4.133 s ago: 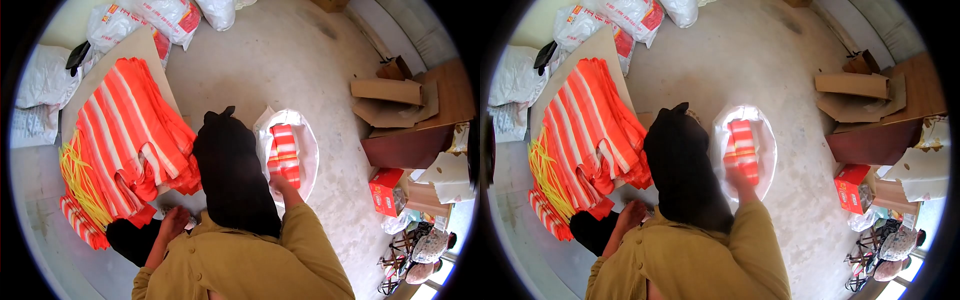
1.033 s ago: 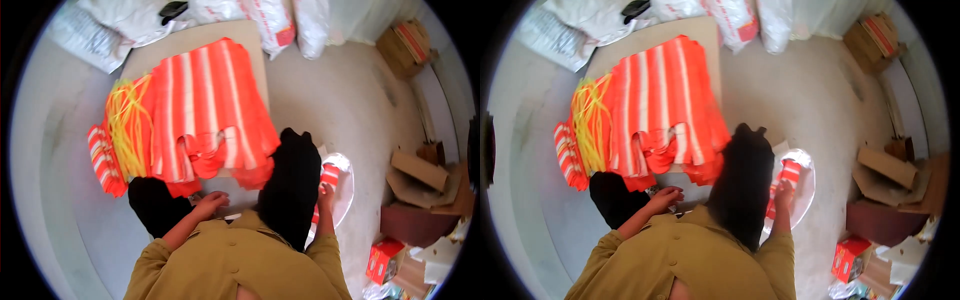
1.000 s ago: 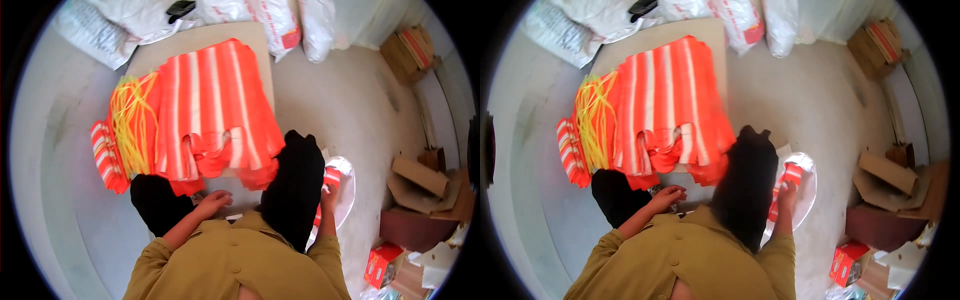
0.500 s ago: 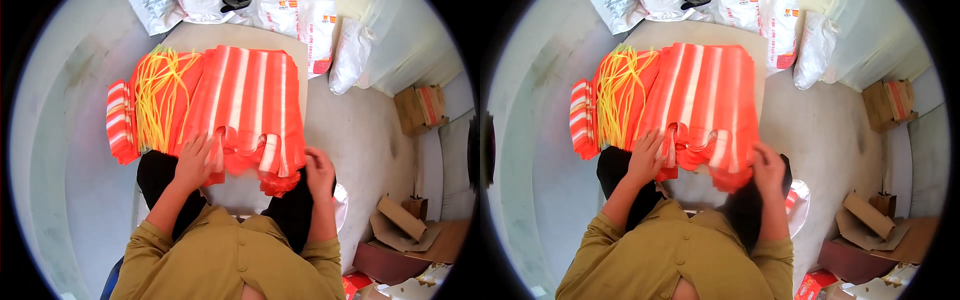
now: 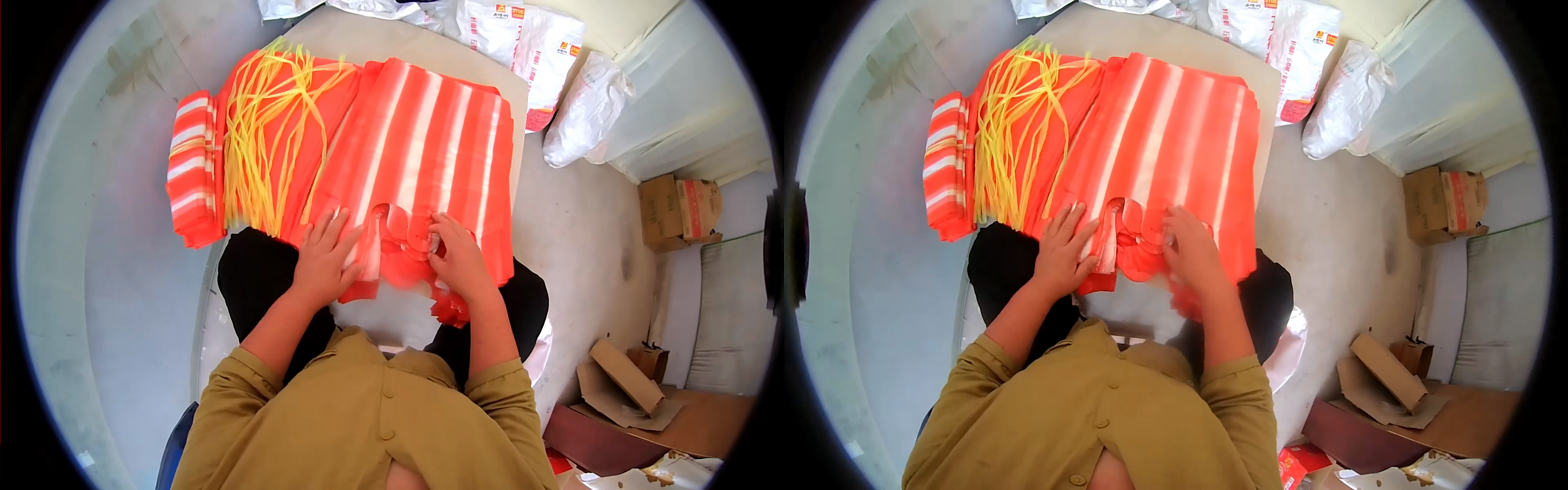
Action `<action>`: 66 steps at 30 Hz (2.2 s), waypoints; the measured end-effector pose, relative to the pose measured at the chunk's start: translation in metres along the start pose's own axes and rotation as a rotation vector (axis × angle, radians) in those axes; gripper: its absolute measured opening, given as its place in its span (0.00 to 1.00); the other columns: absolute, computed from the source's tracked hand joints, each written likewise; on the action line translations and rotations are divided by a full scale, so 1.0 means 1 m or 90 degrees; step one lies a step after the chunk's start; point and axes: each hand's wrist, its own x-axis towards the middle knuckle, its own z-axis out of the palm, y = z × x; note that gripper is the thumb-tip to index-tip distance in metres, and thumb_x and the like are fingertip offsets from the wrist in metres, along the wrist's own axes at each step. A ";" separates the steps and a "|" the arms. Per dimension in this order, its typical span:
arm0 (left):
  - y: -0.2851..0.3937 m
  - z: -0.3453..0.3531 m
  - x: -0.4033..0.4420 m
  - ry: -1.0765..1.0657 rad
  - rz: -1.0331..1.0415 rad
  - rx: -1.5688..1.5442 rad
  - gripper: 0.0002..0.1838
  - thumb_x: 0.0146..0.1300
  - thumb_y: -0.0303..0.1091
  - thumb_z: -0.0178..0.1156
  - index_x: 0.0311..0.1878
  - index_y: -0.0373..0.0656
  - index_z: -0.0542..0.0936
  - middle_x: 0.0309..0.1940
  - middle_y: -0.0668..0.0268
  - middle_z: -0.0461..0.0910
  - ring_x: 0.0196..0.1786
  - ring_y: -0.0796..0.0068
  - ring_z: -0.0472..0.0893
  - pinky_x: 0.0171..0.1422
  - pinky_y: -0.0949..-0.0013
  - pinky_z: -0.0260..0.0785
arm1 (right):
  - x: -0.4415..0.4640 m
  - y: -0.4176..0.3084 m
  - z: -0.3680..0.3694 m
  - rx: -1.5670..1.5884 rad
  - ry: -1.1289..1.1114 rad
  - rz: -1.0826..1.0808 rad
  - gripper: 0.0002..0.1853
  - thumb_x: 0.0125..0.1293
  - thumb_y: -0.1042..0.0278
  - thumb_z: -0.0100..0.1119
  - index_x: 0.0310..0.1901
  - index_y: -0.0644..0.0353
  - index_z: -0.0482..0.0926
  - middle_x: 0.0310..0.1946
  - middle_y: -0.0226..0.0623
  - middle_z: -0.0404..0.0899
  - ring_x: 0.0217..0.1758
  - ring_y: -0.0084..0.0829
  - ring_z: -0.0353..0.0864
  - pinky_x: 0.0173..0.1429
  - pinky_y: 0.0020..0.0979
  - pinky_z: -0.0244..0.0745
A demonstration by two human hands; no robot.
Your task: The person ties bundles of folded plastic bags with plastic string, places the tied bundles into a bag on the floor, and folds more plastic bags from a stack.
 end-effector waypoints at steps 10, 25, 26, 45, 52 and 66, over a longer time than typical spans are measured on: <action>0.000 0.000 0.000 0.002 -0.005 -0.011 0.36 0.63 0.49 0.69 0.75 0.53 0.76 0.83 0.56 0.61 0.84 0.45 0.58 0.82 0.35 0.51 | 0.004 0.004 0.006 0.172 0.000 0.142 0.17 0.64 0.81 0.65 0.55 0.64 0.81 0.68 0.45 0.80 0.67 0.42 0.82 0.66 0.34 0.78; -0.004 -0.004 0.000 0.007 -0.001 -0.055 0.35 0.67 0.49 0.65 0.76 0.49 0.74 0.80 0.55 0.65 0.83 0.44 0.60 0.82 0.39 0.53 | 0.020 0.017 0.018 0.391 0.132 0.278 0.09 0.79 0.69 0.56 0.40 0.65 0.77 0.31 0.31 0.78 0.35 0.22 0.76 0.41 0.28 0.72; -0.006 -0.006 0.000 0.010 0.001 -0.074 0.35 0.68 0.50 0.64 0.75 0.47 0.74 0.79 0.54 0.67 0.82 0.44 0.61 0.82 0.41 0.54 | 0.021 0.019 0.018 0.407 0.131 0.279 0.09 0.79 0.69 0.56 0.40 0.65 0.77 0.31 0.31 0.78 0.35 0.21 0.76 0.41 0.28 0.72; 0.010 -0.030 0.119 0.058 -0.377 -0.992 0.36 0.86 0.55 0.40 0.84 0.37 0.57 0.82 0.57 0.62 0.83 0.66 0.61 0.86 0.60 0.50 | 0.021 0.032 0.006 0.519 0.123 0.359 0.10 0.84 0.67 0.52 0.54 0.63 0.80 0.52 0.33 0.84 0.57 0.24 0.83 0.66 0.30 0.79; 0.005 -0.019 0.130 0.064 -0.387 -0.970 0.31 0.84 0.44 0.51 0.82 0.39 0.62 0.65 0.62 0.76 0.64 0.75 0.74 0.73 0.67 0.64 | 0.020 0.027 0.006 0.564 0.138 0.348 0.11 0.84 0.66 0.52 0.54 0.64 0.80 0.52 0.34 0.84 0.56 0.23 0.82 0.66 0.29 0.78; 0.008 -0.046 0.051 -0.089 -0.355 -0.526 0.42 0.66 0.26 0.67 0.82 0.45 0.62 0.31 0.72 0.75 0.34 0.82 0.75 0.43 0.75 0.70 | 0.016 -0.013 -0.003 0.402 0.119 0.297 0.08 0.78 0.72 0.58 0.52 0.63 0.83 0.53 0.35 0.84 0.51 0.23 0.81 0.60 0.29 0.76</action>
